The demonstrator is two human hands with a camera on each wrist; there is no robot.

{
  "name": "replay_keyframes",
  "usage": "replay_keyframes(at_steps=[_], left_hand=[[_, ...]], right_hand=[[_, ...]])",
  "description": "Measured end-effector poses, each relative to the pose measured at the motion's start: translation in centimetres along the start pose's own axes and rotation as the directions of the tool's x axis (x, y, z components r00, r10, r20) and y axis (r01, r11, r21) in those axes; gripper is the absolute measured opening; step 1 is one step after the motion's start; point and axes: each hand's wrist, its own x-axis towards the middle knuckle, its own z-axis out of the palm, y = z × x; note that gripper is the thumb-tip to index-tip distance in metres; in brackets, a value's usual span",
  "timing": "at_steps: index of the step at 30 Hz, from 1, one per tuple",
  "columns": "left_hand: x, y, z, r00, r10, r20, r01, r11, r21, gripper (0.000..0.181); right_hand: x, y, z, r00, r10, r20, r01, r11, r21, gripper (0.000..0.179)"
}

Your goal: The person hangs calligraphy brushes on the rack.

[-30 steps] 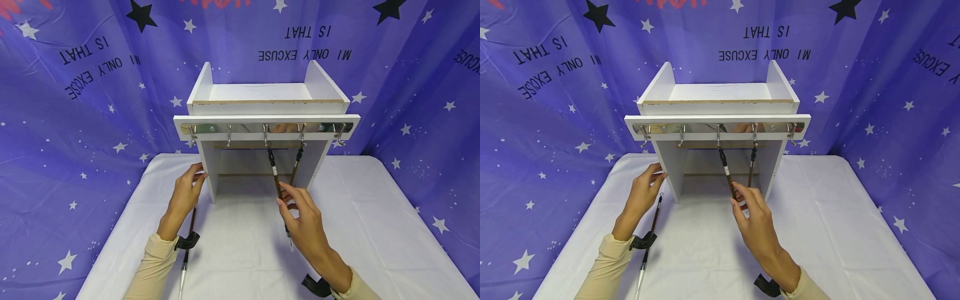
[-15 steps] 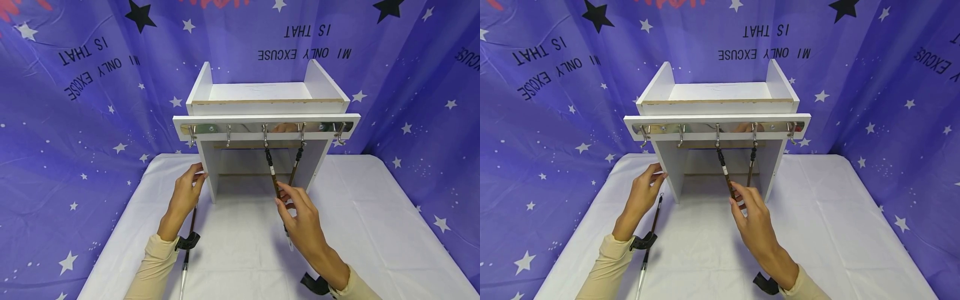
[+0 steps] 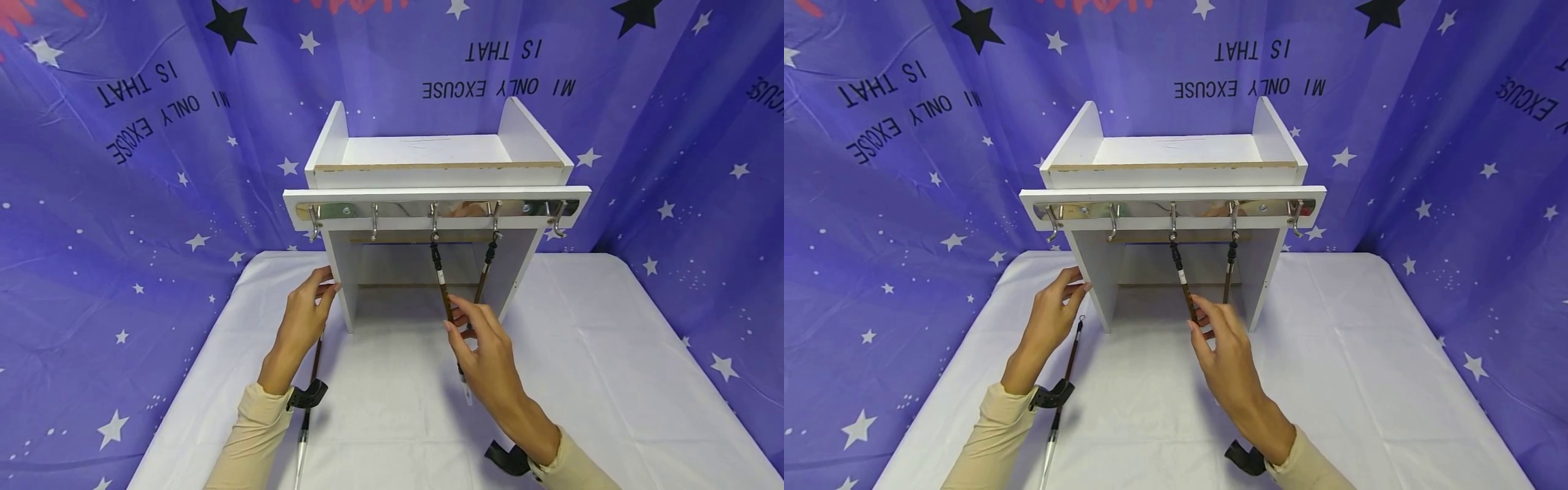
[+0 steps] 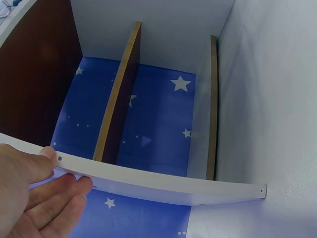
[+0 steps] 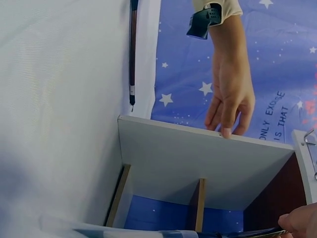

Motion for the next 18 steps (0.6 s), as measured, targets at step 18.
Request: replay_keyframes(at_steps=[18], left_hand=[[0.0,0.2,-0.1,1.000,0.011,-0.011,-0.011,1.000,0.002,0.031]], right_hand=[[0.2,0.7,2.1,0.999,0.051,-0.001,-0.051,0.996,0.075,0.047]])
